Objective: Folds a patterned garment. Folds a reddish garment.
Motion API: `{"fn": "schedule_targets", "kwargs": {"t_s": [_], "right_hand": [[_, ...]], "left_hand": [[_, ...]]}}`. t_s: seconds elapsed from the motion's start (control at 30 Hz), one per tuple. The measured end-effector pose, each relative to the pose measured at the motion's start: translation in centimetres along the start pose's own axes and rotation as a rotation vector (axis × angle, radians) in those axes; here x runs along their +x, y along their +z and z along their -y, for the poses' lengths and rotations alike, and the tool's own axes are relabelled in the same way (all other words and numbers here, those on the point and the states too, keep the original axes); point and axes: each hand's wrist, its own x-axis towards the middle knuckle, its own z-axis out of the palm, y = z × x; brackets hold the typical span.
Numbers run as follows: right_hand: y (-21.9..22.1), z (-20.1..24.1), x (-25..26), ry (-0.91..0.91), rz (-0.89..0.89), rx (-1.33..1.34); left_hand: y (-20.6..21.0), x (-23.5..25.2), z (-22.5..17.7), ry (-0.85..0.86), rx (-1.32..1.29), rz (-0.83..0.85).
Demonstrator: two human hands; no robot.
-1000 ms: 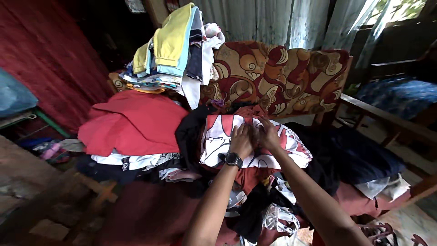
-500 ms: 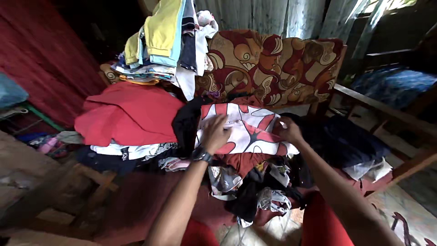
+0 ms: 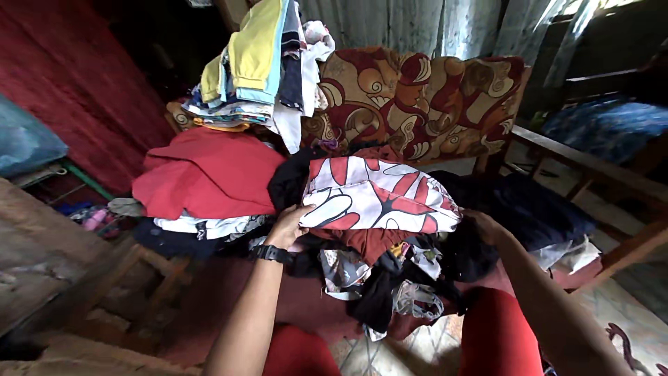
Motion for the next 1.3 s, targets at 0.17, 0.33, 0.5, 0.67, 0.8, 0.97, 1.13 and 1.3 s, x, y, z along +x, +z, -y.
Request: {"fn": "schedule_targets", "kwargs": {"t_s": [0.17, 0.33, 0.5, 0.67, 0.8, 0.97, 1.13, 1.3], "right_hand": [[-0.3, -0.2, 0.8, -0.103, -0.076, 0.013], [1.6, 1.0, 0.0, -0.206, -0.302, -0.224], [2.5, 0.9, -0.7, -0.228, -0.300, -0.289], [2.8, 0.7, -2.7, -0.203, -0.301, -0.366], [3.3, 0.2, -3.4, 0.075, -0.195, -0.309], [3.7, -1.2, -2.7, 0.175, -0.162, 0.014], [3.9, -1.7, -2.1, 0.138, -0.145, 0.517], [4.9, -1.3, -1.9, 0.038, -0.198, 0.656]], "left_hand": [[1.8, -1.0, -3.4, 0.230, -0.025, 0.134], [6.6, -3.1, -6.7, 0.607, 0.595, 0.173], [15.7, -6.1, -6.9, 0.556, 1.148, 0.210], [19.8, -6.2, -4.8, 0.543, 1.296, 0.262], [21.0, -7.4, -5.1, 0.546, 1.333, 0.279], [22.0, -7.3, -4.6, 0.555, 1.312, 0.330], [22.7, -6.9, -3.6, 0.627, 1.198, 0.373], [23.1, -5.4, -1.1, 0.811, 1.238, 0.291]]}}
